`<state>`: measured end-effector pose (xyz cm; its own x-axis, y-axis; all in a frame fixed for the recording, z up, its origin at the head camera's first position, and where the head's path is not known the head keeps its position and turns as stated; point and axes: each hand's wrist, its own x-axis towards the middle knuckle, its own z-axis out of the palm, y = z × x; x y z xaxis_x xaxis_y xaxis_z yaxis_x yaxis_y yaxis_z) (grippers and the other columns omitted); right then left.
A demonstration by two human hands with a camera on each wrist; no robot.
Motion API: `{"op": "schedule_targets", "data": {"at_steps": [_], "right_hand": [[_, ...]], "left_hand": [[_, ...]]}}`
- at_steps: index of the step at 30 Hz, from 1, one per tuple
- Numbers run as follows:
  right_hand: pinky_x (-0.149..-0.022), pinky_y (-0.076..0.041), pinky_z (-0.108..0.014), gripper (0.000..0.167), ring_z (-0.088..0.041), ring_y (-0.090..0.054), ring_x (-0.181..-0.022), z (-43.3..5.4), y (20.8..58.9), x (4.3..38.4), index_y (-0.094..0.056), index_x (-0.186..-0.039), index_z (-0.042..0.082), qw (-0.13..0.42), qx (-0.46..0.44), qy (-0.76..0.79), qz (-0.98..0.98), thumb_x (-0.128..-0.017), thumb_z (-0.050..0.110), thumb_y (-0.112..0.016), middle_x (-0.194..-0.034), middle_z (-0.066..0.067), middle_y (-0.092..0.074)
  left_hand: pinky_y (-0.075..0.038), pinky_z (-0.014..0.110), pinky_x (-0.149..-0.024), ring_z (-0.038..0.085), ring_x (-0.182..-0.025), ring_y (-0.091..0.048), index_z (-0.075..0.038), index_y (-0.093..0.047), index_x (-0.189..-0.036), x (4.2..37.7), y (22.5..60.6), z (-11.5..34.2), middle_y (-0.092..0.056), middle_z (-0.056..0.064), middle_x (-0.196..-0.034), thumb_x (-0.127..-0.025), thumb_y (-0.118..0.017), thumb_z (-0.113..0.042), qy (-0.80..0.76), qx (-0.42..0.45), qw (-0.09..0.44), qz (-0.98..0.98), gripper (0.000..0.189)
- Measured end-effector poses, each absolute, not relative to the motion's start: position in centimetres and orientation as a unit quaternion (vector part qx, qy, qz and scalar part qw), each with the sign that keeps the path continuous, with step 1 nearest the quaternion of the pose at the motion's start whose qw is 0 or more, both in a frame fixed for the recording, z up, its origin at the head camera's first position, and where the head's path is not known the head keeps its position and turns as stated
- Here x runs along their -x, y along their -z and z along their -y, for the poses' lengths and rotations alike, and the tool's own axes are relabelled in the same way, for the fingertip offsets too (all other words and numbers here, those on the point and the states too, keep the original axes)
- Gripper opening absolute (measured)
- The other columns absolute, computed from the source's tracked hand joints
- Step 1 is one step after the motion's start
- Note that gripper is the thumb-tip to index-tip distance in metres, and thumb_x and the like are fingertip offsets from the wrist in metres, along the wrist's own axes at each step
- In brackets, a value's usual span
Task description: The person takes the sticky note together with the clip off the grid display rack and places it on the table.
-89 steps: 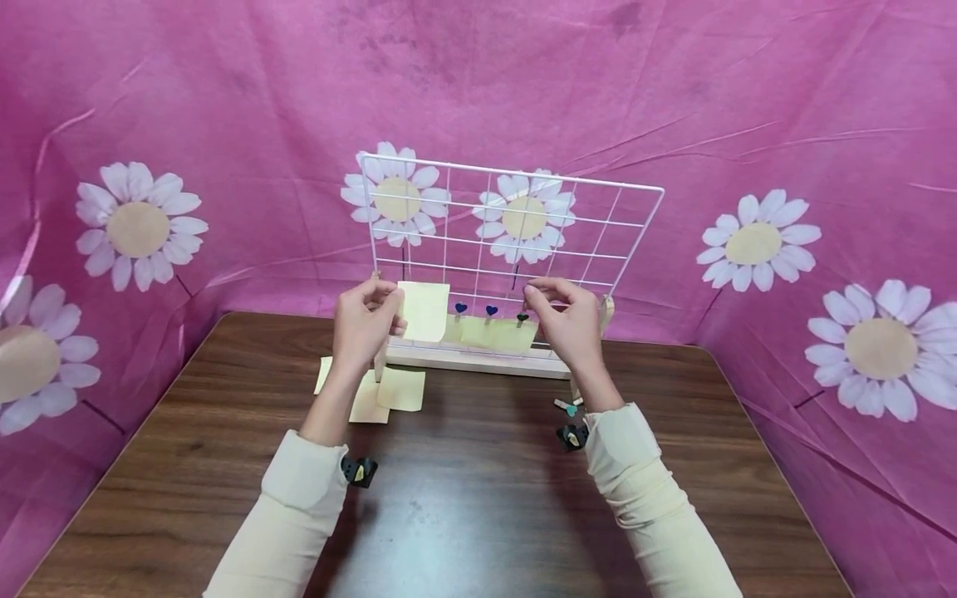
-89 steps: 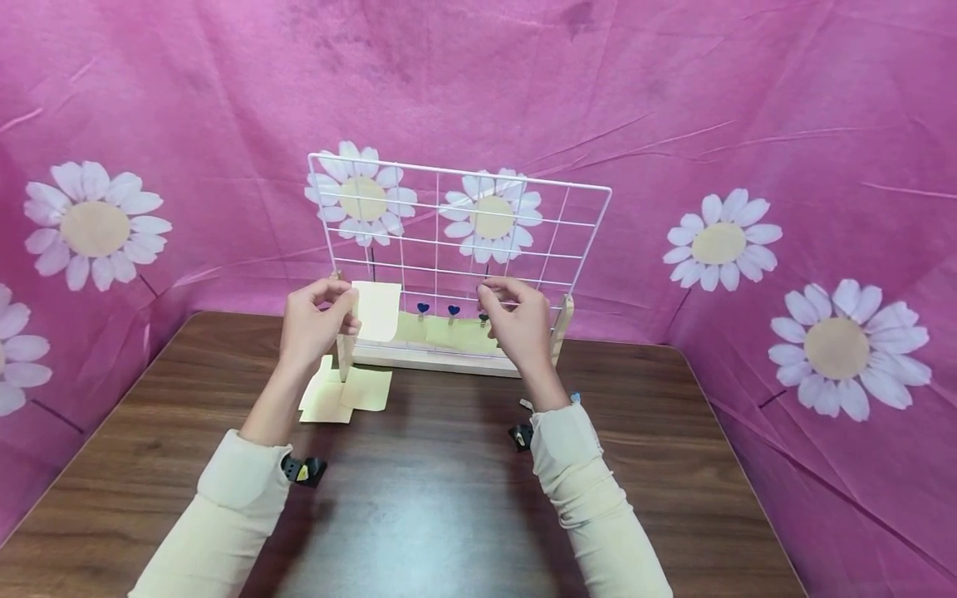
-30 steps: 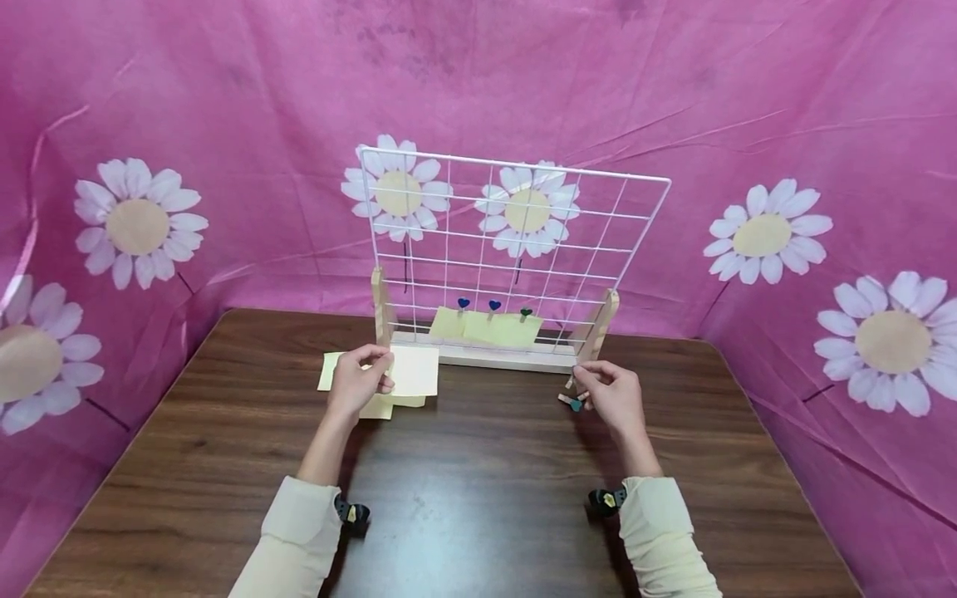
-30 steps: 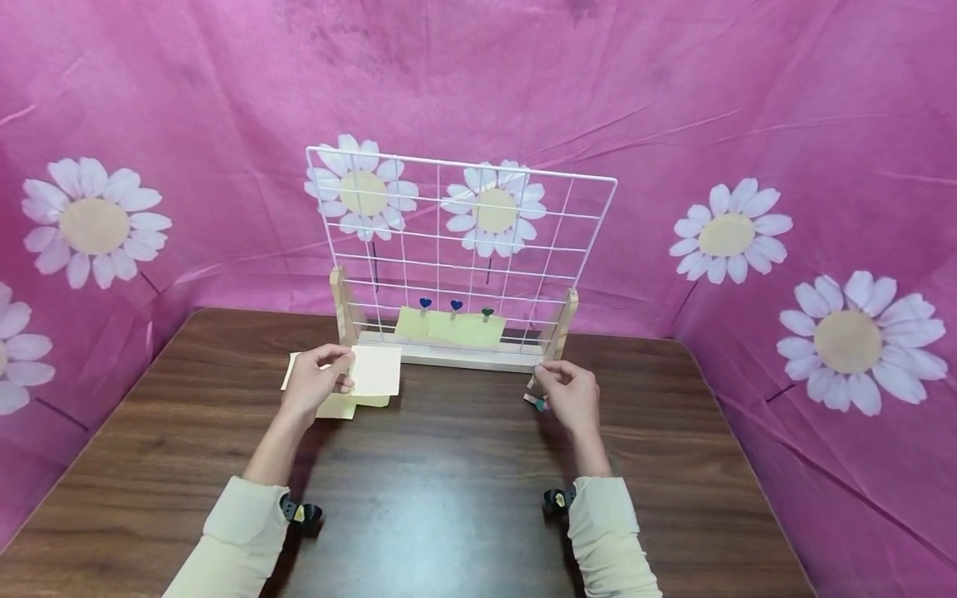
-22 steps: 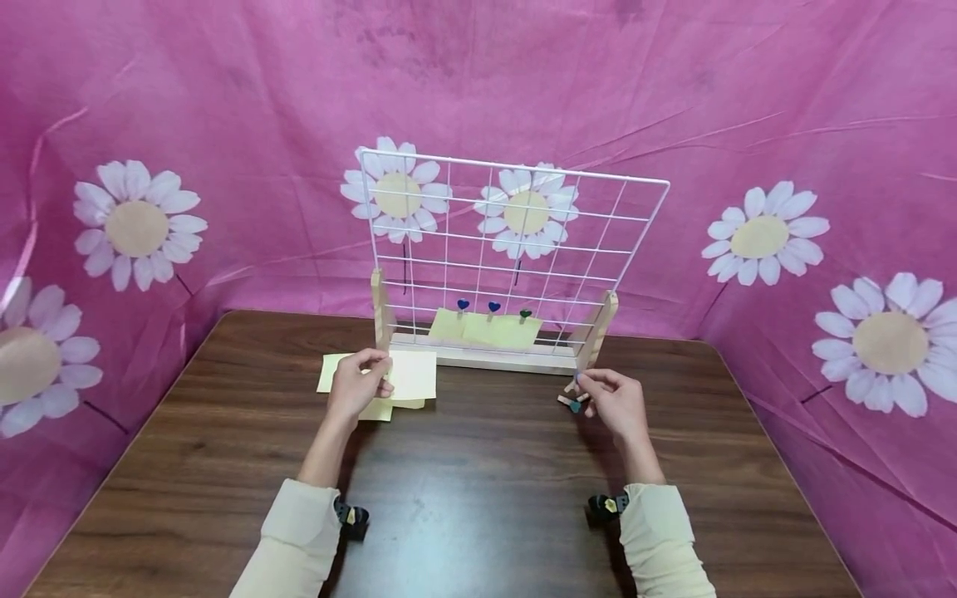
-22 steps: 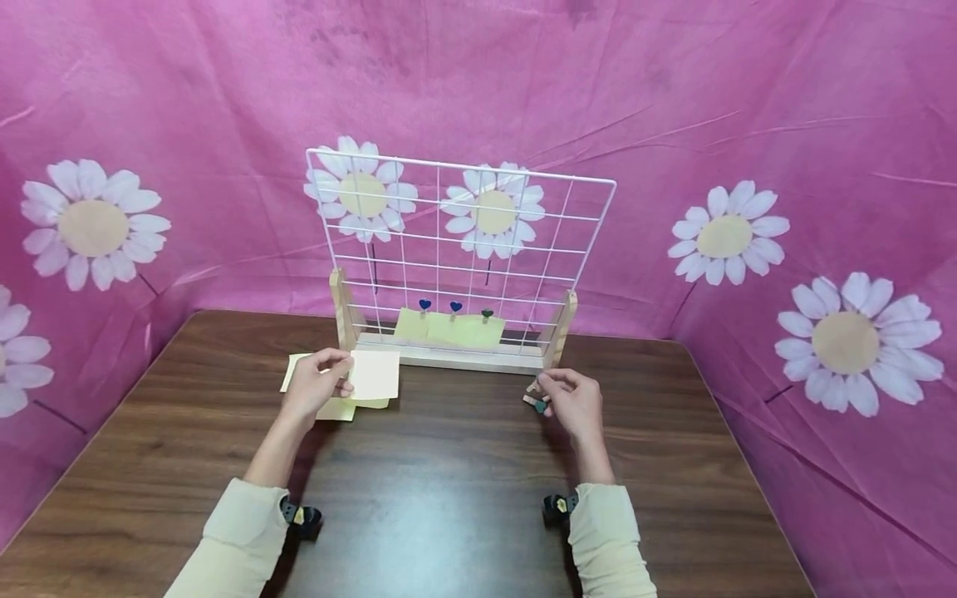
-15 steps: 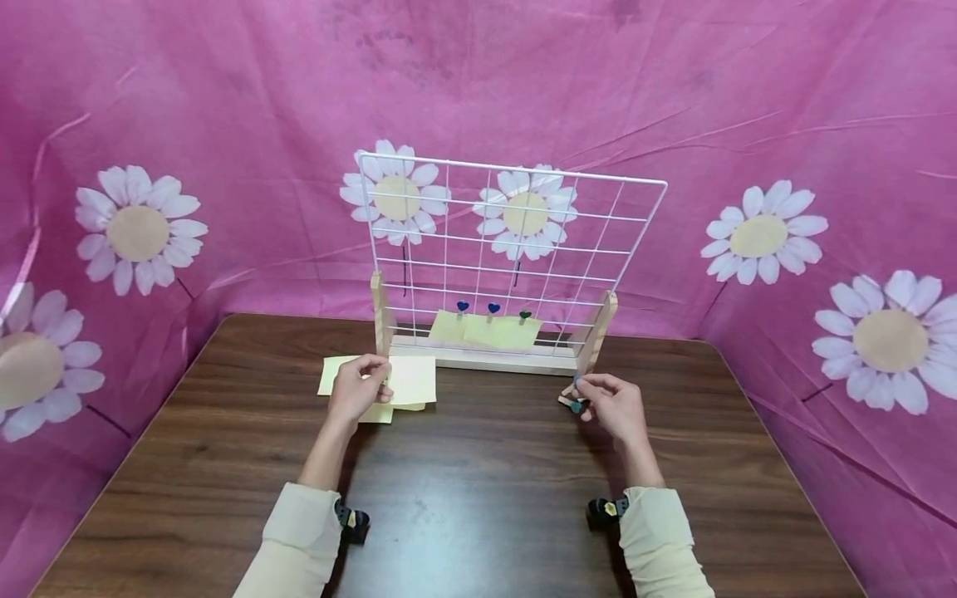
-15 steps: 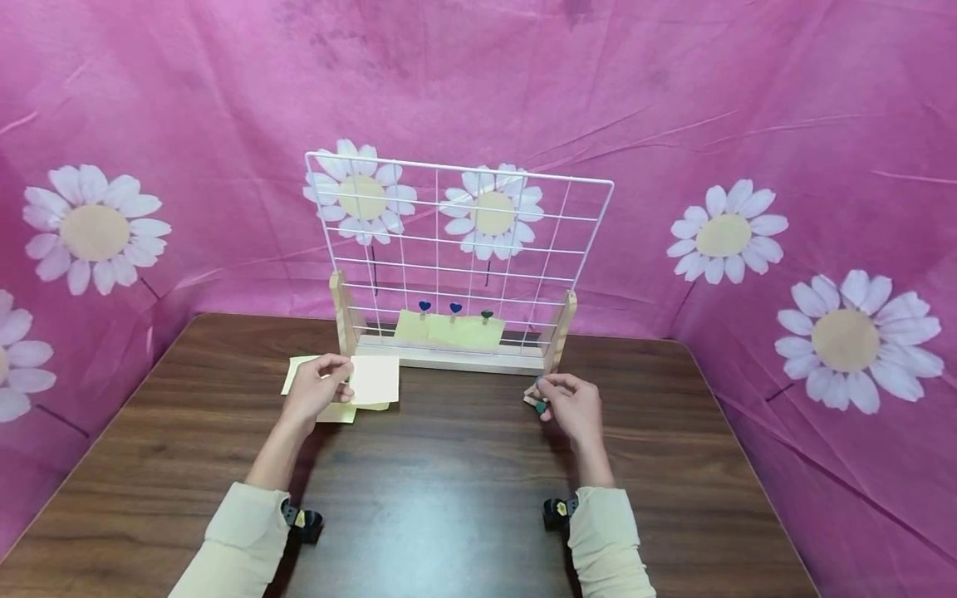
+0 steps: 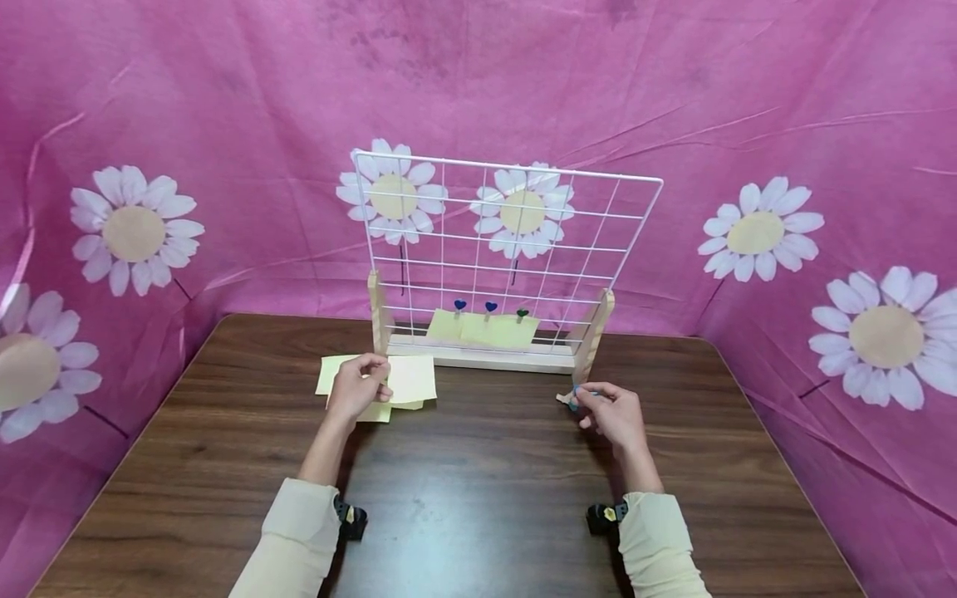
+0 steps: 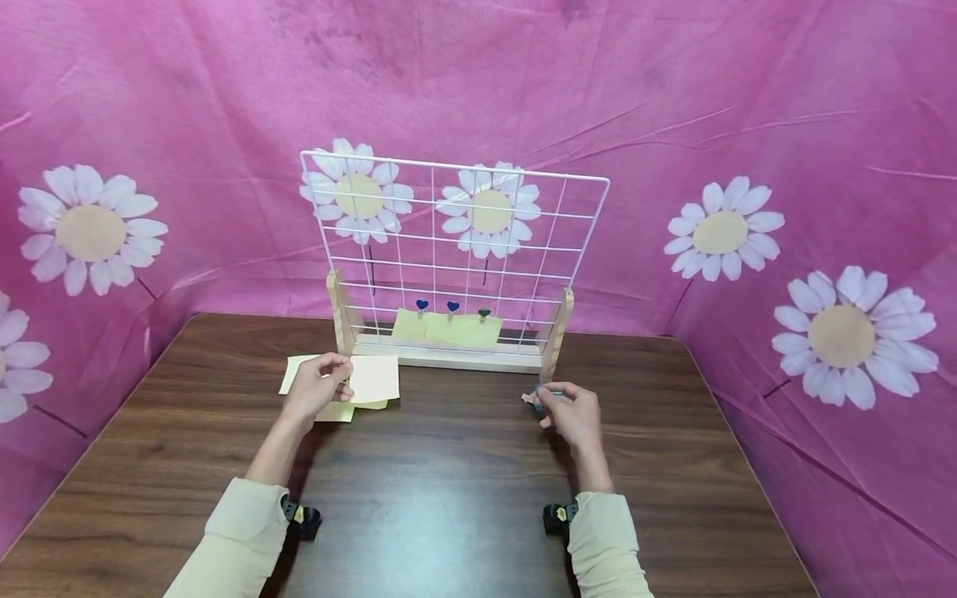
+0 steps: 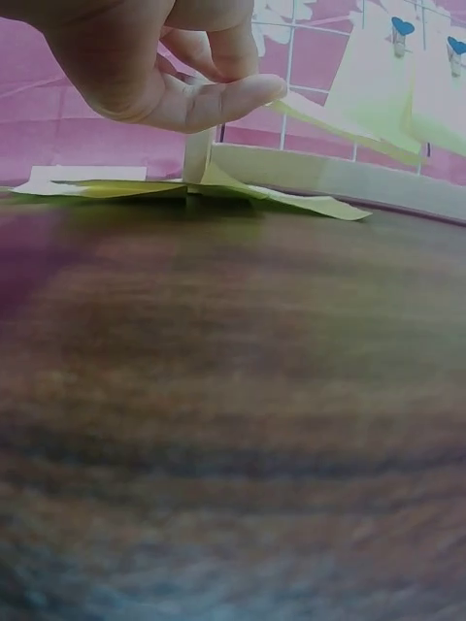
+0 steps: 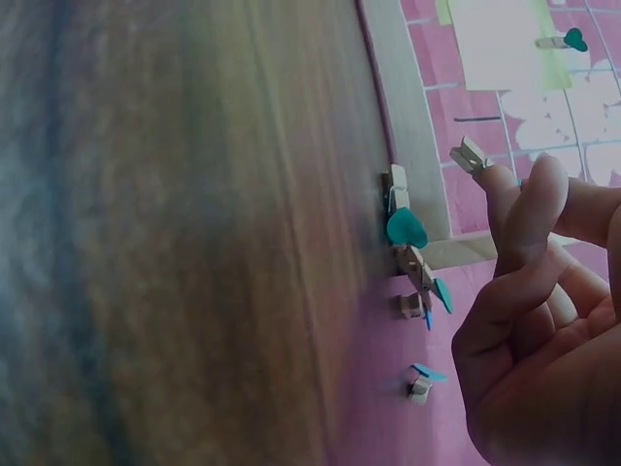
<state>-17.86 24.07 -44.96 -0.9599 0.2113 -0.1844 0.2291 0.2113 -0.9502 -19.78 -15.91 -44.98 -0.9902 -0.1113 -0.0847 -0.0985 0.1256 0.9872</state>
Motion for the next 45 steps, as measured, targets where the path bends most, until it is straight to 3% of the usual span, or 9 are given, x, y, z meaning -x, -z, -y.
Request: {"op": "schedule_targets", "data": {"at_steps": [6,22,33,45], "right_hand": [[-0.044,-0.041,-0.02,0.031,-0.007,-0.063,-0.051,-24.5,45.6,17.8,-0.065,-0.119,-0.006,0.022,-0.144,0.595,-0.79,-0.099,0.016,-0.067,-0.084,-0.002,-0.076],[-0.047,-0.044,-0.019,0.034,-0.008,-0.067,-0.06,-24.9,46.3,18.0,-0.058,-0.129,-0.006,0.099,-0.137,0.59,-0.789,-0.103,0.015,-0.06,-0.09,-0.001,-0.075],[-0.044,-0.046,-0.019,0.027,-0.008,-0.066,-0.059,-24.9,46.8,18.3,-0.058,-0.122,-0.007,0.103,-0.141,0.601,-0.779,-0.101,0.011,-0.062,-0.086,-0.003,-0.074],[-0.045,-0.049,-0.02,0.02,-0.01,-0.065,-0.059,-24.8,47.0,18.3,-0.059,-0.115,-0.007,0.105,-0.135,0.606,-0.777,-0.101,0.007,-0.06,-0.083,-0.003,-0.072]], "left_hand": [[-0.061,0.024,-0.06,0.009,-0.058,-0.066,0.015,-0.063,-0.115,19.9,45.2,15.9,-0.057,0.01,-0.092,-0.101,-0.056,-0.001,0.647,-0.062,-0.011,0.76,0.022],[-0.061,0.025,-0.059,0.012,-0.06,-0.067,0.015,-0.062,-0.114,20.0,45.8,15.9,-0.063,0.019,-0.092,-0.098,-0.055,0.002,0.62,-0.056,-0.057,0.78,0.022],[-0.061,0.025,-0.055,0.011,-0.054,-0.065,0.014,-0.063,-0.109,20.3,46.3,15.6,-0.059,0.009,-0.078,-0.098,-0.056,0.001,0.603,-0.06,-0.077,0.792,0.018],[-0.056,0.023,-0.046,0.009,-0.046,-0.058,0.008,-0.066,-0.098,20.5,46.4,15.6,-0.059,0.006,-0.066,-0.095,-0.057,0.0,0.545,-0.051,-0.065,0.834,0.012]]}}
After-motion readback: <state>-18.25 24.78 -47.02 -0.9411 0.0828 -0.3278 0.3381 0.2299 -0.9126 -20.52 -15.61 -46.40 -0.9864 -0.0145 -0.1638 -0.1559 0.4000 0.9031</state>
